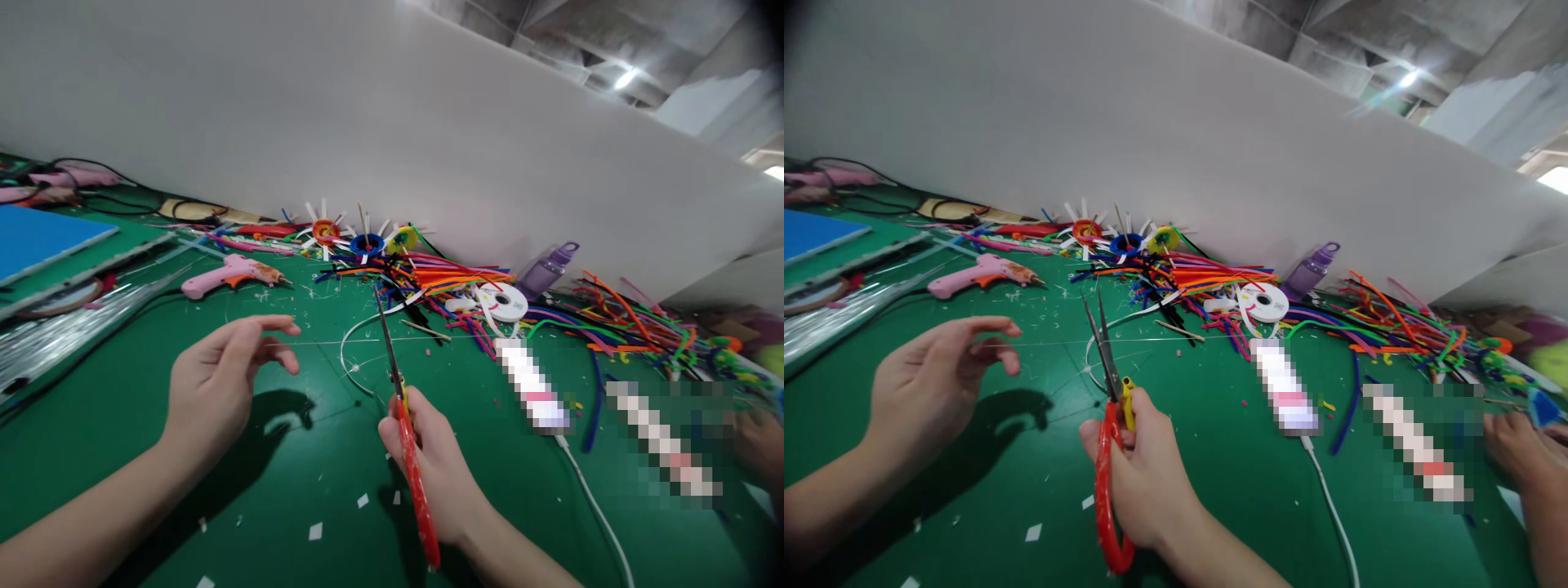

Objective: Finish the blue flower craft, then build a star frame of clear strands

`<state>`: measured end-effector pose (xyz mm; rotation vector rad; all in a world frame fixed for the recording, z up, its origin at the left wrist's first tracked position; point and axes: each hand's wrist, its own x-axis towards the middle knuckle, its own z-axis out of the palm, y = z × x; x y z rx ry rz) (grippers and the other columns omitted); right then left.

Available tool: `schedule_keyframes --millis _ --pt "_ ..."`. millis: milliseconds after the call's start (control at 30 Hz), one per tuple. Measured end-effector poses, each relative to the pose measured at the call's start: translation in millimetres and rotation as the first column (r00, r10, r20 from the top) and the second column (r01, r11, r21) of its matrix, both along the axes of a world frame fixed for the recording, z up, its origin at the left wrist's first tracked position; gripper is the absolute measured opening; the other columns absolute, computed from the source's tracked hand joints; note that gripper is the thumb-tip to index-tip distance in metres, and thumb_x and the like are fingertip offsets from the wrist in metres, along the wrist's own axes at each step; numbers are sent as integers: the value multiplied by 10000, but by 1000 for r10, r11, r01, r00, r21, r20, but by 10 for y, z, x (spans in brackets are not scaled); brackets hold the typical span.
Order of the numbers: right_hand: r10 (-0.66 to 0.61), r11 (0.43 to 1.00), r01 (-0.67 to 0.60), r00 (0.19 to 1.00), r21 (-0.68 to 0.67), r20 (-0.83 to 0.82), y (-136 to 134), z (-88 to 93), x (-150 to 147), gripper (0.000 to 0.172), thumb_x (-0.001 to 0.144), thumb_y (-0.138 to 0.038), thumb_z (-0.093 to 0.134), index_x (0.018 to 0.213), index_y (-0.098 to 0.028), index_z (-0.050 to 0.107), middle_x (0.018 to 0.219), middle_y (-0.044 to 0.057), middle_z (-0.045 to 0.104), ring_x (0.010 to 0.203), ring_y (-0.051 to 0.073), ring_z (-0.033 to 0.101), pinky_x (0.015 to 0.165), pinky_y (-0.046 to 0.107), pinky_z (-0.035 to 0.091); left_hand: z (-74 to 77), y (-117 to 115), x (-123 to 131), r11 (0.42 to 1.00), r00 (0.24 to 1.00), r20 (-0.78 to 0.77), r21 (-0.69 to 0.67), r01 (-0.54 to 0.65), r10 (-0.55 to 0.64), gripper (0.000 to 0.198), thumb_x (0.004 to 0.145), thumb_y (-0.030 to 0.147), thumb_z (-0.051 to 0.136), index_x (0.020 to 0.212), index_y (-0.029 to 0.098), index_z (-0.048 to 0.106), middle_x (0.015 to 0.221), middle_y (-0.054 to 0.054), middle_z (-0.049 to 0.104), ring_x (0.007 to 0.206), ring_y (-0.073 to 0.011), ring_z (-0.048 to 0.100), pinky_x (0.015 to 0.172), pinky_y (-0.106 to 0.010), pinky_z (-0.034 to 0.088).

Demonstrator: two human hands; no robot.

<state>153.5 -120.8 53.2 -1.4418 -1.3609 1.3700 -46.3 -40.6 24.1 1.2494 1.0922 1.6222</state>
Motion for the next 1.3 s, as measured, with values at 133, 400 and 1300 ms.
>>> schedule_keyframes --millis 133,400,1300 --pt "1 1000 -1 1000 -2 -15 4 -8 -11 320 813 -446 556 739 -219 343 620 -82 329 510 60 315 452 189 276 28 47 23 1000 977 210 -11 28 -26 327 904 312 427 783 154 686 846 -40 654 539 -142 610 581 -317 483" --pt "-22 999 22 1000 32 -15 2 -40 6 371 818 -528 537 736 -223 342 620 -76 317 508 65 304 441 196 273 -12 36 -7 998 974 221 40 45 -53 265 876 291 476 795 160 692 774 -26 628 557 -138 592 563 -297 470" --pt "25 998 -24 1000 65 -12 2 -130 58 449 827 -652 441 873 -207 416 644 -66 340 541 79 288 485 219 263 -37 -23 -21 960 946 -312 228 163 -87 78 755 173 674 698 226 680 684 6 630 649 -119 595 562 -224 480"
